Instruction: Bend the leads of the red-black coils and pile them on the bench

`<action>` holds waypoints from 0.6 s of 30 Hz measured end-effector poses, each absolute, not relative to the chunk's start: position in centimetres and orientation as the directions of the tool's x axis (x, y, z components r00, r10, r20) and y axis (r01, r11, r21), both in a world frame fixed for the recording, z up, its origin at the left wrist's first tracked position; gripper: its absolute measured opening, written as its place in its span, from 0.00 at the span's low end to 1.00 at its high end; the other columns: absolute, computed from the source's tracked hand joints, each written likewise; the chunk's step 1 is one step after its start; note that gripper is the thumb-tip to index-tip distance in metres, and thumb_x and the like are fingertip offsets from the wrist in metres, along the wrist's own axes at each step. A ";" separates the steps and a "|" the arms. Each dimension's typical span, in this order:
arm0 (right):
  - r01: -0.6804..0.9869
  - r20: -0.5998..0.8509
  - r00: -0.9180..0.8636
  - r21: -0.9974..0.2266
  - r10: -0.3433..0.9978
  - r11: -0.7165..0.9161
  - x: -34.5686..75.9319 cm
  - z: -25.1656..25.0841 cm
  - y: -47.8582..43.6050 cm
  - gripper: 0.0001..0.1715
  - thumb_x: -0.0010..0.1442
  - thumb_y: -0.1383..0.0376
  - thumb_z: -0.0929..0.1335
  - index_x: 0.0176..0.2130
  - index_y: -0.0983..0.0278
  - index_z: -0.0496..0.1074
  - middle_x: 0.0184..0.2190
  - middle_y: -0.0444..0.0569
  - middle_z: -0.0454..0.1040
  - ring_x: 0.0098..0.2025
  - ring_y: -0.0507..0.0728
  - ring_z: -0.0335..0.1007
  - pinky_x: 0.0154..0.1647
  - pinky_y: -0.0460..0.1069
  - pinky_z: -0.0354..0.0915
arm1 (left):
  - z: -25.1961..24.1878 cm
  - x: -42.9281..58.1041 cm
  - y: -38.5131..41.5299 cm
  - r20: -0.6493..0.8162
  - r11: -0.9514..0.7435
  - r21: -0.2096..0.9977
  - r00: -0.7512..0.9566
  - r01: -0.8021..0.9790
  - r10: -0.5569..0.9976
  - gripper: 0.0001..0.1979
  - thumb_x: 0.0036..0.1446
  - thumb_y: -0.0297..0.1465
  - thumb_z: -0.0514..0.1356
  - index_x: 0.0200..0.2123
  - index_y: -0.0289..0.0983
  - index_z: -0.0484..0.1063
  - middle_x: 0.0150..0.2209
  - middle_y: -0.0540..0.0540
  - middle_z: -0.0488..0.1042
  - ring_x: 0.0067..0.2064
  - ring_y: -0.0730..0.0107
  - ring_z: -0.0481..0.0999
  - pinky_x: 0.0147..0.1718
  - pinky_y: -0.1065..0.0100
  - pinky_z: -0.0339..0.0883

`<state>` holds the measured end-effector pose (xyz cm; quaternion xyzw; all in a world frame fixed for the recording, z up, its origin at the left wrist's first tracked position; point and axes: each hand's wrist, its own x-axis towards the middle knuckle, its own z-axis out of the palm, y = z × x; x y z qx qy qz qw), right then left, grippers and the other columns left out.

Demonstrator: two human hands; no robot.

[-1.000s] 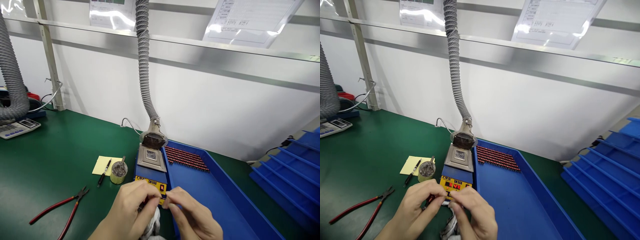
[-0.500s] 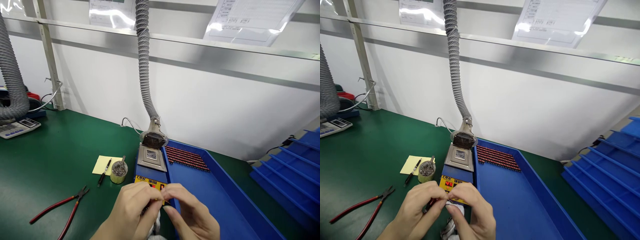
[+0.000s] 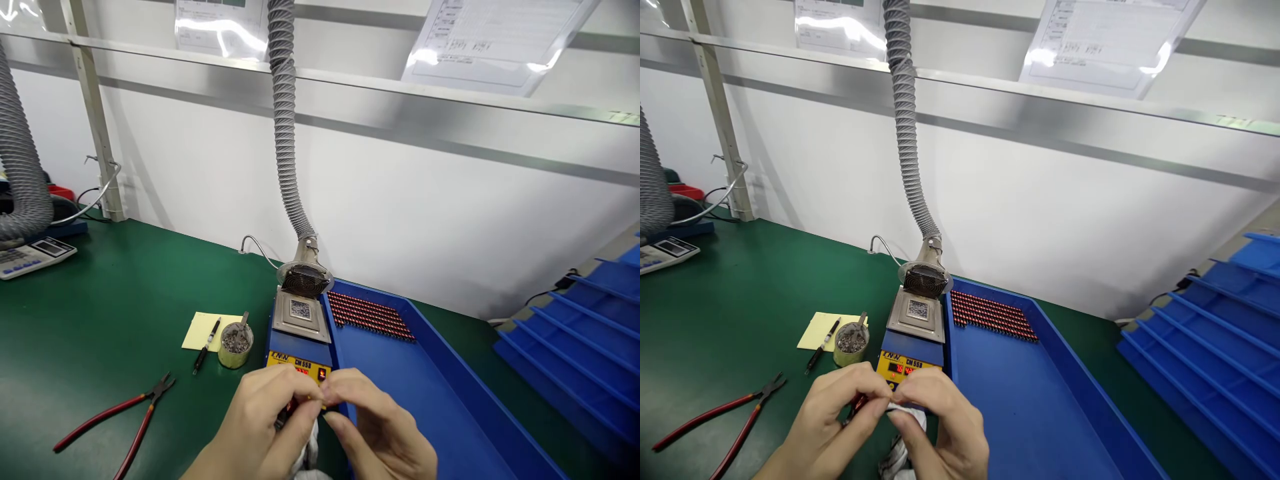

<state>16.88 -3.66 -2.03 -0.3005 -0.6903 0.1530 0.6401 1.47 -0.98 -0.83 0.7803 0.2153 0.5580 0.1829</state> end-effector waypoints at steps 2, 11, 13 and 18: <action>0.369 0.858 -0.025 -0.468 0.512 0.803 16.7 -2.3 -3.7 0.21 0.57 0.79 0.69 0.46 0.58 0.76 0.32 0.47 0.79 0.36 0.57 0.75 0.38 0.51 0.70 | -0.9 1.5 -0.9 0.797 -0.846 0.515 0.285 0.139 0.532 0.10 0.66 0.26 0.52 0.31 0.37 0.68 0.23 0.51 0.71 0.23 0.76 0.69 0.22 0.76 0.61; -0.290 0.399 -0.094 -0.888 0.912 0.358 16.1 -2.3 -3.8 0.26 0.69 0.56 0.61 0.22 0.62 0.65 0.12 0.40 0.61 0.15 0.50 0.57 0.19 0.45 0.59 | -1.4 1.9 -0.8 0.884 -0.919 0.302 0.287 0.252 0.369 0.11 0.64 0.22 0.50 0.31 0.35 0.68 0.20 0.51 0.69 0.20 0.74 0.64 0.21 0.71 0.58; -0.183 0.556 -0.025 -0.820 0.831 0.543 16.6 -2.1 -3.6 0.18 0.67 0.59 0.65 0.27 0.62 0.72 0.18 0.44 0.71 0.22 0.52 0.68 0.26 0.46 0.66 | -1.1 1.8 -0.9 0.855 -0.890 0.426 0.250 0.161 0.454 0.11 0.66 0.25 0.51 0.31 0.36 0.68 0.22 0.52 0.70 0.22 0.76 0.66 0.22 0.75 0.60; 0.348 0.847 -0.030 -0.488 0.530 0.800 16.9 -2.4 -3.7 0.22 0.57 0.80 0.69 0.46 0.58 0.76 0.34 0.46 0.80 0.39 0.56 0.76 0.41 0.48 0.71 | -0.7 1.8 -0.9 0.826 -0.861 0.494 0.242 0.123 0.508 0.13 0.68 0.28 0.51 0.31 0.36 0.69 0.22 0.51 0.71 0.22 0.77 0.68 0.22 0.78 0.62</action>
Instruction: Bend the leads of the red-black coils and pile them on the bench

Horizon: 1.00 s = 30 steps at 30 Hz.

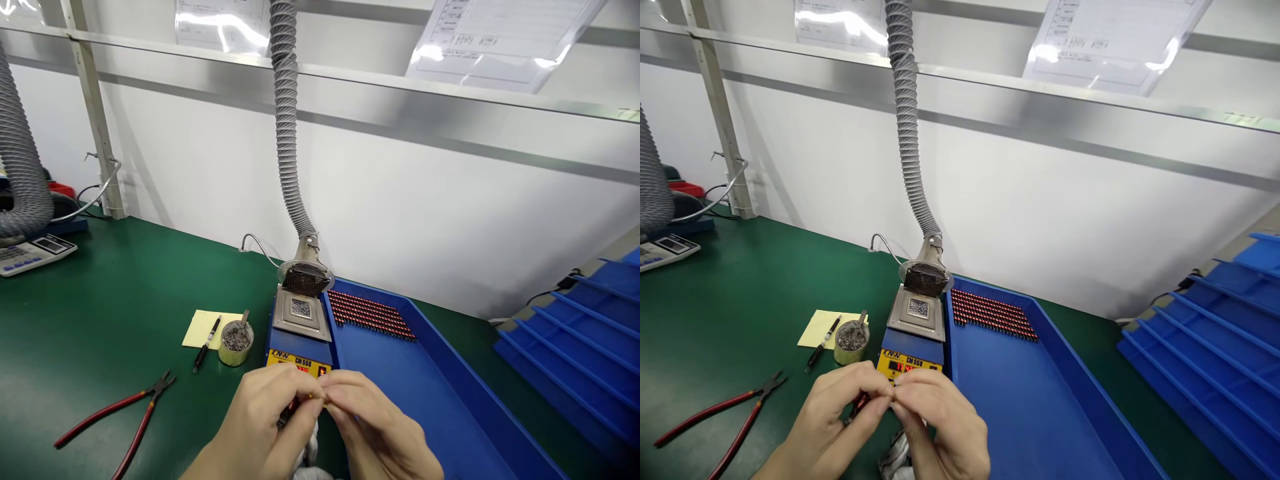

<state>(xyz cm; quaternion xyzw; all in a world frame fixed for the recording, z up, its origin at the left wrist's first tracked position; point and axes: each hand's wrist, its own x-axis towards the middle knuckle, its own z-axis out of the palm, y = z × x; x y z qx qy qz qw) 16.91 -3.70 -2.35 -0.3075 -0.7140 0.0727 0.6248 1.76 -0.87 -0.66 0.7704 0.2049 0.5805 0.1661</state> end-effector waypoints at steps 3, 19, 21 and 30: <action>0.416 0.818 0.073 -0.546 0.571 0.727 16.1 -2.8 -4.0 0.11 0.62 0.74 0.66 0.37 0.61 0.76 0.30 0.46 0.77 0.35 0.55 0.74 0.37 0.48 0.68 | -1.1 1.8 -0.8 0.874 -0.910 0.337 0.279 0.241 0.397 0.13 0.67 0.25 0.49 0.31 0.36 0.68 0.21 0.50 0.71 0.21 0.74 0.66 0.21 0.73 0.59; 0.240 0.848 0.022 -0.518 0.529 0.821 16.2 -2.0 -3.1 0.21 0.56 0.82 0.69 0.43 0.61 0.77 0.33 0.45 0.80 0.38 0.54 0.76 0.41 0.47 0.72 | -0.9 1.6 -1.0 0.801 -0.837 0.541 0.255 0.082 0.542 0.11 0.66 0.27 0.52 0.31 0.36 0.69 0.22 0.51 0.70 0.23 0.76 0.68 0.22 0.77 0.62; 0.290 0.865 -0.018 -0.476 0.502 0.831 16.4 -2.0 -3.1 0.22 0.55 0.83 0.68 0.43 0.61 0.77 0.32 0.45 0.80 0.38 0.54 0.75 0.41 0.47 0.71 | -1.1 1.7 -0.9 0.818 -0.858 0.502 0.263 0.109 0.512 0.11 0.67 0.27 0.51 0.32 0.36 0.69 0.23 0.50 0.71 0.23 0.76 0.68 0.23 0.76 0.62; -0.296 0.370 -0.081 -0.896 0.925 0.332 16.3 -2.4 -3.6 0.21 0.68 0.59 0.62 0.25 0.62 0.68 0.15 0.41 0.63 0.20 0.51 0.59 0.24 0.46 0.60 | -1.3 1.9 -0.8 0.877 -0.919 0.305 0.302 0.249 0.373 0.10 0.63 0.21 0.50 0.33 0.36 0.68 0.21 0.51 0.71 0.21 0.73 0.64 0.22 0.71 0.57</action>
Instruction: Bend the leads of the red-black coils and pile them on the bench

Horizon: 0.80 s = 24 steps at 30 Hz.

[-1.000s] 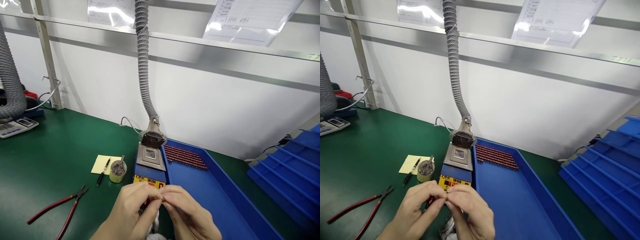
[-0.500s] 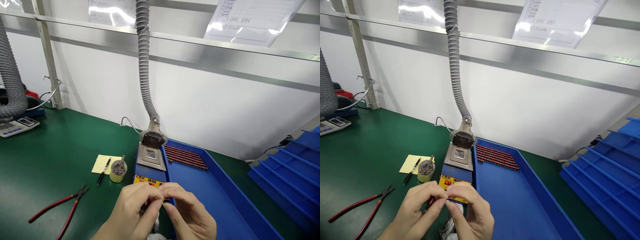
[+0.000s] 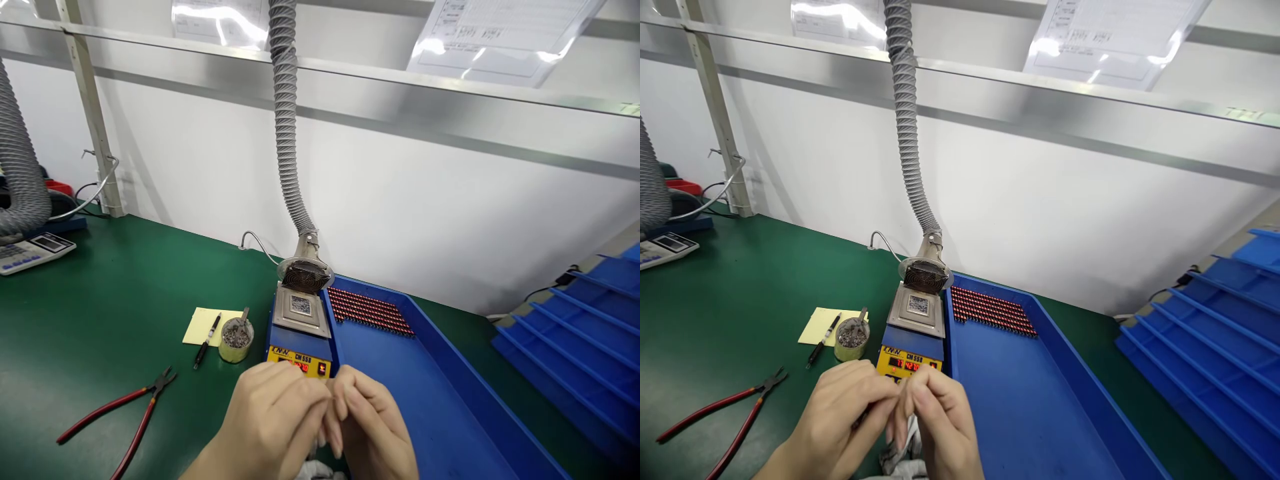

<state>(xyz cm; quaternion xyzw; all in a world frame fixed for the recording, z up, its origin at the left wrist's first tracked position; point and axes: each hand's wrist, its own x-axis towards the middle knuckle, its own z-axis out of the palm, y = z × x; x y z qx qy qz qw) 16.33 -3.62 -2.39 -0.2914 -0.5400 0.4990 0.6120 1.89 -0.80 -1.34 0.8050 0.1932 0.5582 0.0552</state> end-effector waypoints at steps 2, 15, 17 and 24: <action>-0.283 0.488 -0.021 -0.840 0.872 0.463 16.4 -2.2 -3.5 0.19 0.67 0.59 0.65 0.25 0.62 0.71 0.16 0.43 0.66 0.22 0.52 0.63 0.26 0.47 0.63 | -1.2 1.8 -0.9 0.852 -0.893 0.420 0.270 0.160 0.449 0.09 0.64 0.22 0.52 0.32 0.37 0.68 0.22 0.52 0.71 0.22 0.76 0.66 0.22 0.74 0.59; 0.026 0.637 0.209 -0.762 0.742 0.647 16.5 -2.1 -3.8 0.10 0.65 0.64 0.68 0.31 0.60 0.73 0.23 0.43 0.72 0.29 0.53 0.70 0.32 0.47 0.67 | -0.8 1.6 -1.0 0.710 -0.752 0.659 0.322 0.010 0.626 0.08 0.59 0.23 0.54 0.29 0.38 0.69 0.23 0.52 0.71 0.24 0.76 0.68 0.24 0.77 0.60; 0.048 0.631 0.330 -0.754 0.702 0.655 17.0 -2.1 -3.9 0.09 0.65 0.65 0.68 0.31 0.60 0.73 0.23 0.42 0.72 0.30 0.52 0.70 0.34 0.46 0.67 | -0.8 1.4 -1.0 0.678 -0.720 0.694 0.324 0.013 0.660 0.09 0.60 0.23 0.54 0.28 0.38 0.68 0.23 0.52 0.70 0.25 0.76 0.68 0.25 0.77 0.61; -0.347 0.406 0.077 -0.845 0.910 0.407 15.5 -3.0 -2.9 0.10 0.62 0.62 0.70 0.28 0.60 0.73 0.22 0.42 0.70 0.28 0.51 0.67 0.32 0.45 0.66 | -1.8 1.0 -0.8 0.385 -0.237 0.894 0.382 -0.379 0.840 0.14 0.64 0.36 0.58 0.53 0.46 0.68 0.37 0.50 0.72 0.36 0.74 0.72 0.36 0.76 0.68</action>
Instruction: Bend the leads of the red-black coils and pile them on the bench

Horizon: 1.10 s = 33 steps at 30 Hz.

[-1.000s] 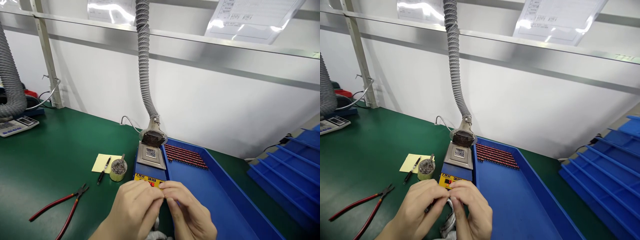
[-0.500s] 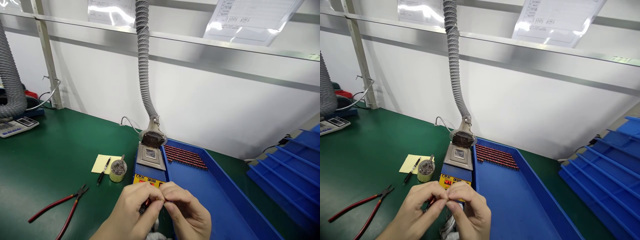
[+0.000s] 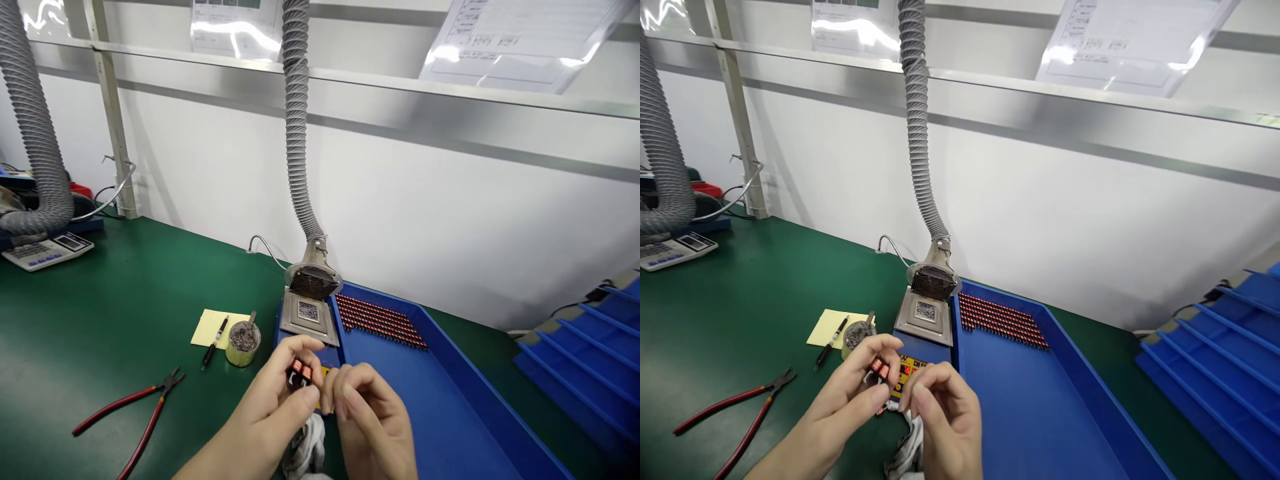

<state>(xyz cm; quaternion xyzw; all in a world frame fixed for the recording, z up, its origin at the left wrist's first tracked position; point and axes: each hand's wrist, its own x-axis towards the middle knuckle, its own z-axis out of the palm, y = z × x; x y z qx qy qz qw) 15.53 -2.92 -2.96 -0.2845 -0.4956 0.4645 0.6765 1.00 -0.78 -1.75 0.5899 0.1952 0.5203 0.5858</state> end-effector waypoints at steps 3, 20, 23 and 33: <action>-0.552 0.204 0.075 -0.806 0.976 0.211 13.6 -3.0 -2.9 0.07 0.56 0.60 0.74 0.33 0.60 0.75 0.31 0.45 0.74 0.35 0.55 0.72 0.37 0.48 0.70 | -2.1 1.4 -0.9 0.377 -0.208 0.871 0.332 -0.446 0.865 0.18 0.61 0.36 0.62 0.54 0.46 0.67 0.47 0.46 0.75 0.46 0.70 0.76 0.45 0.72 0.70; -0.517 0.061 0.166 -0.844 0.984 0.140 11.5 -3.9 -2.6 0.11 0.47 0.61 0.80 0.29 0.60 0.78 0.32 0.45 0.78 0.39 0.54 0.75 0.44 0.45 0.70 | -1.1 0.7 1.0 0.148 -0.052 0.873 0.161 -0.485 0.976 0.04 0.48 0.31 0.70 0.25 0.37 0.82 0.24 0.46 0.81 0.27 0.70 0.78 0.27 0.75 0.72; -0.496 0.070 0.107 -0.861 0.992 0.115 11.5 -3.8 -2.5 0.10 0.48 0.61 0.79 0.29 0.61 0.78 0.33 0.48 0.79 0.38 0.55 0.75 0.42 0.47 0.71 | -0.8 0.1 1.1 0.143 -0.079 0.811 0.066 -0.579 0.988 0.09 0.47 0.36 0.72 0.24 0.37 0.81 0.22 0.48 0.81 0.26 0.71 0.78 0.28 0.74 0.73; -0.559 0.031 0.050 -0.827 0.998 0.054 11.9 -3.4 -2.4 0.09 0.50 0.62 0.78 0.31 0.61 0.77 0.31 0.45 0.76 0.33 0.51 0.73 0.36 0.43 0.69 | -0.3 -1.5 1.5 0.162 -0.070 0.943 0.266 -0.325 0.950 0.14 0.44 0.37 0.73 0.35 0.37 0.83 0.36 0.42 0.82 0.42 0.58 0.80 0.39 0.66 0.76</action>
